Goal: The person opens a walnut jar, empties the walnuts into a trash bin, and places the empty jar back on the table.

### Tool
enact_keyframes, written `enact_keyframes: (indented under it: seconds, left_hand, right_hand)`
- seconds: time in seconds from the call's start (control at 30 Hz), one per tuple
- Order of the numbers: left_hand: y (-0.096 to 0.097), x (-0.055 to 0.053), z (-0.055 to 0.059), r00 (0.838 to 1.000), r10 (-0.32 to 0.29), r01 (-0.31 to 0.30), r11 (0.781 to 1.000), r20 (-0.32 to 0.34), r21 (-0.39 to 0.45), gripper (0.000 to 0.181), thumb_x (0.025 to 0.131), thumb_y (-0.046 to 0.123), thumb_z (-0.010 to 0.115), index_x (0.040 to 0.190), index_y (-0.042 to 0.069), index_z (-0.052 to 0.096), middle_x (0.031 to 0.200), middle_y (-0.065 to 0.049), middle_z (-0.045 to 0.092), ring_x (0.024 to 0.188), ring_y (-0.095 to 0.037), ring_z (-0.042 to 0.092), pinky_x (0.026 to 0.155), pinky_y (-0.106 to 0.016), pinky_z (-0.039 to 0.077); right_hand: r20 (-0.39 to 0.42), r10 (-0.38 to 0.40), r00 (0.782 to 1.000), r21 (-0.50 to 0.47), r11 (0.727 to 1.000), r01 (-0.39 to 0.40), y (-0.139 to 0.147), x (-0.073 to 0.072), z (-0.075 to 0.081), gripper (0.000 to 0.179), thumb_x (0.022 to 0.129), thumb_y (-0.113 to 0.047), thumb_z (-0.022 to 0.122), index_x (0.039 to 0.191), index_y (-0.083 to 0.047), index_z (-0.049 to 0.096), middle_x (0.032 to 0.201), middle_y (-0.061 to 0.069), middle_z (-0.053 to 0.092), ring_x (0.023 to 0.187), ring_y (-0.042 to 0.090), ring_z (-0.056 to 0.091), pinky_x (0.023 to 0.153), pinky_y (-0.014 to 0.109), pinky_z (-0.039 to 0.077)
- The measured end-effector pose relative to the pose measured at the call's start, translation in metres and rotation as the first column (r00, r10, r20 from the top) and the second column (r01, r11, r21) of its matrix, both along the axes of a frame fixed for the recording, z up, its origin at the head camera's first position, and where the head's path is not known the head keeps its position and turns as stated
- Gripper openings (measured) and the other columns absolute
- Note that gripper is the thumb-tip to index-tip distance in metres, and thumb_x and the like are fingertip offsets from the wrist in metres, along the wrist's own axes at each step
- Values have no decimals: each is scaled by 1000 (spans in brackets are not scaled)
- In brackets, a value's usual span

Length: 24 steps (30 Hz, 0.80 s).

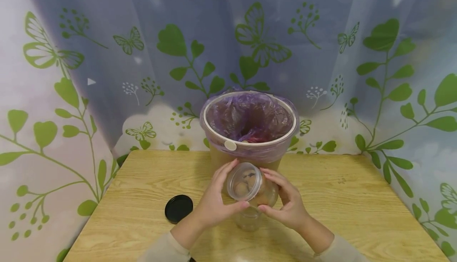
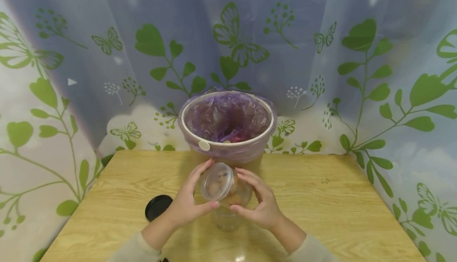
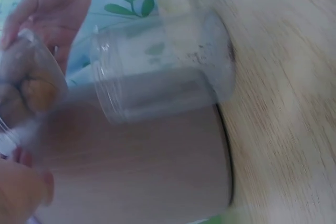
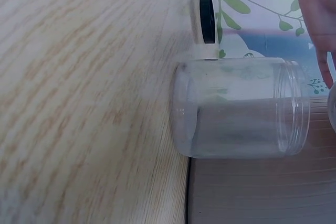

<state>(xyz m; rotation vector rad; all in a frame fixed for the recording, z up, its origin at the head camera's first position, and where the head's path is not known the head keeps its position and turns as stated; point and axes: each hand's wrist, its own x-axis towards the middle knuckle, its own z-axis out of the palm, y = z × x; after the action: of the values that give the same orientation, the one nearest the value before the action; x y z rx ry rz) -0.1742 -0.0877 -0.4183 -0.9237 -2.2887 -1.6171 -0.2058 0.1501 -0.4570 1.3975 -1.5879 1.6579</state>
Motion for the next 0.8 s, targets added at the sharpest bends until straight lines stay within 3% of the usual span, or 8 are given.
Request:
enact_keyframes:
  seconds: [0.13, 0.3, 0.57, 0.8]
  left_hand:
    - [-4, -6, -3, 996, -91, 92, 996, -20, 20, 95, 83, 24, 82, 159, 20, 25, 162, 0, 28, 148, -26, 25, 115, -60, 24]
    - [-6, -12, -6, 991, -118, 120, 993, -57, 23, 92, 81, 18, 82, 157, 16, 31, 159, -1, 36, 146, -26, 32, 115, -58, 26]
    - [-4, -10, -5, 995, -81, 84, 996, -62, 40, 90, 80, 23, 85, 155, 16, 36, 154, -1, 40, 142, -25, 36, 114, -59, 28]
    - [2, -2, -5, 999, 30, -30, 999, -12, 25, 89, 80, 35, 86, 154, 19, 39, 152, 0, 40, 140, -23, 38, 112, -57, 33]
  right_hand:
    - [-4, 4, 1000, 6, 1000, -4, 0, 0, 0, 69, 85, -15, 82, 135, 16, 44, 145, 28, 46, 140, 30, 43, 115, 34, 34]
    - [-9, 9, 1000, 2, 1000, -9, 1, 0, 0, 69, 85, -14, 82, 135, 16, 44, 145, 28, 46, 139, 30, 43, 115, 34, 34]
    - [1, 10, 1000, -1, 1000, -10, 1, 1, -1, 69, 85, -14, 82, 135, 16, 45, 145, 28, 46, 139, 30, 43, 114, 34, 35]
    - [1, 6, 1000, -3, 1000, -6, 2, 1, -2, 69, 86, -14, 81, 135, 16, 44, 145, 29, 45, 140, 30, 43, 115, 34, 34]
